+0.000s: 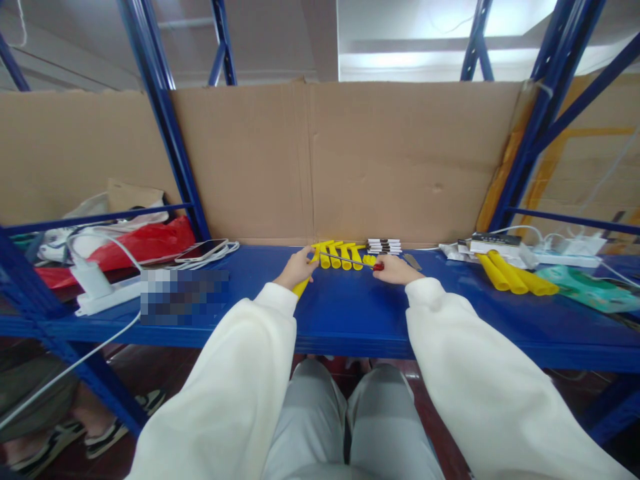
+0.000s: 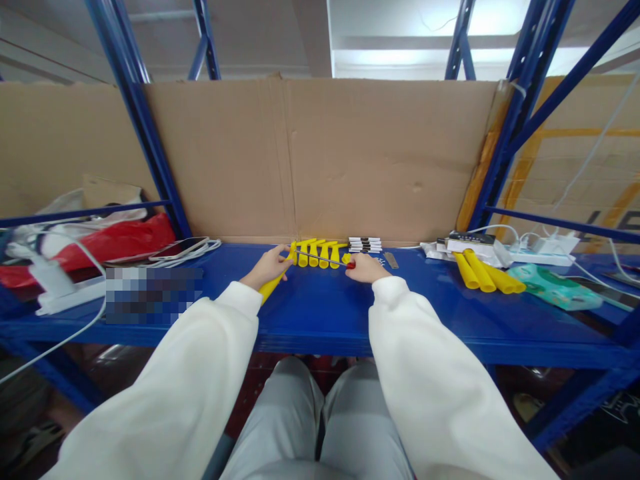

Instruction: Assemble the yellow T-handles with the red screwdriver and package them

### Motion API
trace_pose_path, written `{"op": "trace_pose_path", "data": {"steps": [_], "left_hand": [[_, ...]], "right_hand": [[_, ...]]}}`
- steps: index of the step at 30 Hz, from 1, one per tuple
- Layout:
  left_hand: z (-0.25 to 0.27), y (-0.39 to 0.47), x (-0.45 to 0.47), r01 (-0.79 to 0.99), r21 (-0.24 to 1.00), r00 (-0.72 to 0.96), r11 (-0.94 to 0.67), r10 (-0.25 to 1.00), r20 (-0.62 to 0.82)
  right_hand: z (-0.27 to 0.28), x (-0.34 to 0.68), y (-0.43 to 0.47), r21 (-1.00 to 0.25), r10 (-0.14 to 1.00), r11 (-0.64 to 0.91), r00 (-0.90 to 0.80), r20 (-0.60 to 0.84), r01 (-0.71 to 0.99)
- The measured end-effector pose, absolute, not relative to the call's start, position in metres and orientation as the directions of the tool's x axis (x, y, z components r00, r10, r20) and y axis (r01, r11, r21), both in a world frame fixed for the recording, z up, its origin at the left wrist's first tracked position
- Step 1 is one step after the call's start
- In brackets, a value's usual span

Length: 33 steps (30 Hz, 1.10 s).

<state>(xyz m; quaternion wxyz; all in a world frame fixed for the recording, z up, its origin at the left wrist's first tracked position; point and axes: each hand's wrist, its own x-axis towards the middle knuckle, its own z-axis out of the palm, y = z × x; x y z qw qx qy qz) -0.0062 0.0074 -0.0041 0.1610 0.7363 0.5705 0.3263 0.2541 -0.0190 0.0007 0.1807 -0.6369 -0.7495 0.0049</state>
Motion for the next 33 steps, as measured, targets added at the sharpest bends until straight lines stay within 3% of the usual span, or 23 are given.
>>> {"op": "trace_pose_path", "data": {"steps": [27, 33], "left_hand": [[-0.0039, 0.0071, -0.0057, 0.722, 0.625, 0.131, -0.296, 0.946, 0.297], [-0.0029, 0.0053, -0.0052, 0.724, 0.624, 0.132, -0.294, 0.947, 0.294]], "right_hand": [[0.0047, 0.2507, -0.025, -0.144, 0.973, 0.091, -0.057, 0.224, 0.985], [0.001, 0.252, -0.0214, -0.179, 0.969, 0.131, -0.088, 0.231, 0.975]]}}
